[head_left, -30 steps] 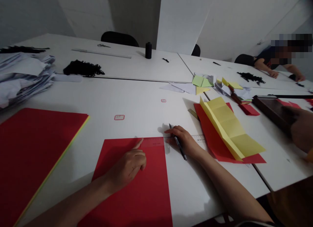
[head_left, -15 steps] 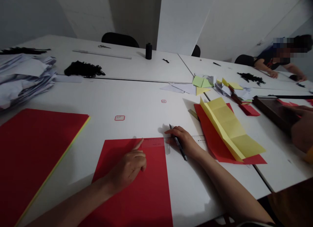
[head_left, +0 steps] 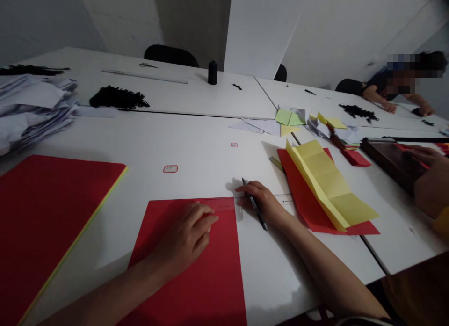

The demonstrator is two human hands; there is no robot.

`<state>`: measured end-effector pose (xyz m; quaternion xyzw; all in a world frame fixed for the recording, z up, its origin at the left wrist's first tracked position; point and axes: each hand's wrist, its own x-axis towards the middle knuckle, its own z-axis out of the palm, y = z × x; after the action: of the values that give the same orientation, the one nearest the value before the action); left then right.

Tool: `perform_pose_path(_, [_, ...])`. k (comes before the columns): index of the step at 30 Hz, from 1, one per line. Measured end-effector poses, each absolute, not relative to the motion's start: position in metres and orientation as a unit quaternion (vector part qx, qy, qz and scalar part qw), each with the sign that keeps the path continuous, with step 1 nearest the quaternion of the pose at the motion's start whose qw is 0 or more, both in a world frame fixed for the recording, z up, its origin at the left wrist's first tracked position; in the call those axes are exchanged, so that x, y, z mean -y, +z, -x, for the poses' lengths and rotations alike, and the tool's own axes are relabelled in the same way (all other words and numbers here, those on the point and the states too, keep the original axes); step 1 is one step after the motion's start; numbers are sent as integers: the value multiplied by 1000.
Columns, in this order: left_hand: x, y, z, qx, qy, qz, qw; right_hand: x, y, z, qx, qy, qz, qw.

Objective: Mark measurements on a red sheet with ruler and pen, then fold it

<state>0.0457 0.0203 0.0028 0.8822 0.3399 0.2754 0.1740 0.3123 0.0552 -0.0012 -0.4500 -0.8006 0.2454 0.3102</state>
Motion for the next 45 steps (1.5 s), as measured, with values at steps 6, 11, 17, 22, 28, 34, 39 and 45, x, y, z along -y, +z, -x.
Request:
perform_pose_path(6, [-20,-1,-48,-370,234,-887,148,-56,1,-312,805,240,447,308])
perform_pose_path(11, [-21,-1,-47,-372,211,-891,155,-56,3,-312,804,243,450,304])
perform_pose_path(17, [-20,-1,-48,-380,199,-888,169,-55,1,-314,802,249,451,301])
perform_pose_path(22, [-21,-5,-48,-383,195,-890,151,-56,-1,-314,802,247,453,302])
perform_pose_path(28, [-21,-6,-47,-382,190,-891,155,-55,0,-314,801,250,452,304])
perform_pose_path(34, [-19,-6,-48,-380,194,-894,139,-55,-2,-315,802,253,449,303])
perform_pose_path(39, [-18,-5,-48,-377,184,-898,132,-55,-1,-316,805,257,441,302])
perform_pose_path(45, [-17,-3,-49,-375,189,-897,136,-53,-2,-316,808,251,443,297])
